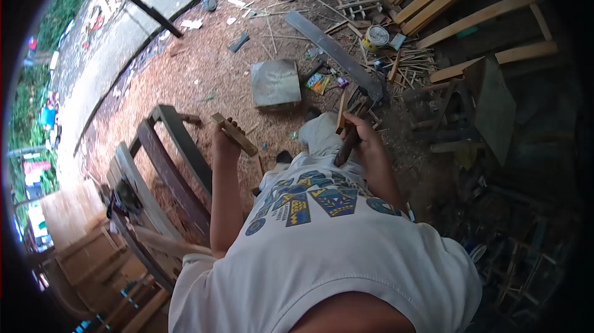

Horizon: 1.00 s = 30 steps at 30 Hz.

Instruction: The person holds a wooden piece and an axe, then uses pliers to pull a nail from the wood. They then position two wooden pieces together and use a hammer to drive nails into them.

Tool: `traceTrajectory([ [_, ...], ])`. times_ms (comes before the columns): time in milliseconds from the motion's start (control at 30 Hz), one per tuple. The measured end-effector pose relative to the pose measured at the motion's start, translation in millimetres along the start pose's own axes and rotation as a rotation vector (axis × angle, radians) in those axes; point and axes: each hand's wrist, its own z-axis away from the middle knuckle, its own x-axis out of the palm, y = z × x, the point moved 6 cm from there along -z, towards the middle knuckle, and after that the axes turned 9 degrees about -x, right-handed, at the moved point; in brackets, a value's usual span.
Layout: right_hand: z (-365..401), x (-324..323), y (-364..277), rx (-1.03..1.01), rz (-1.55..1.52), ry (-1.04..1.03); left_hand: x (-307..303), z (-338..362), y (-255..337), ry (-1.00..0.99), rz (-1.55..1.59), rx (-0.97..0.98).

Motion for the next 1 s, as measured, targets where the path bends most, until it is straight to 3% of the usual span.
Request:
traceTrajectory([
  [100, -70, 13, -21, 0.028, -0.057, -0.053, 18, -58, 21, 0.041, 0.005, -0.004],
  [167, -107, 29, -46, -0.05, -0.092, 0.067, 41, -80, 29, 0.081, -0.021, 0.004],
  [267, -170, 62, -87, -0.008, -0.087, 0.075, 49, -120, 44, 0.278, 0.004, 0.13],
  [367, -253, 75, -102, 0.024, 0.007, -0.003, 98, -135, 52, 0.311, 0.022, 0.121],
  [433, -265, 94, -124, 0.06, 0.007, -0.067, 126, -147, 56, 0.306, -0.012, 0.052],
  [633, -269, 92, -158, 0.063, -0.051, -0.043, 209, -193, 59, 0.273, -0.335, 0.142],
  [700, -273, 75, -154, 0.062, -0.063, -0.03, 253, -196, 52, 0.143, -0.575, 0.187],
  [800, -280, 41, -148, 0.077, -0.096, -0.019, 287, -226, 38, 0.052, -0.542, 0.116],
  [867, -275, 19, -144, 0.082, -0.343, 0.05, 306, -258, 30, -0.196, -1.046, 0.332],
  [900, -268, 10, -146, 0.07, -0.358, 0.06, 321, -259, 27, -0.213, -1.057, 0.325],
  [967, -253, -11, -152, 0.023, -0.412, 0.154, 365, -248, 14, -0.256, -1.583, 0.556],
  [1000, -246, -20, -155, 0.041, -0.421, 0.201, 365, -262, 4, -0.305, -1.4, 0.448],
])
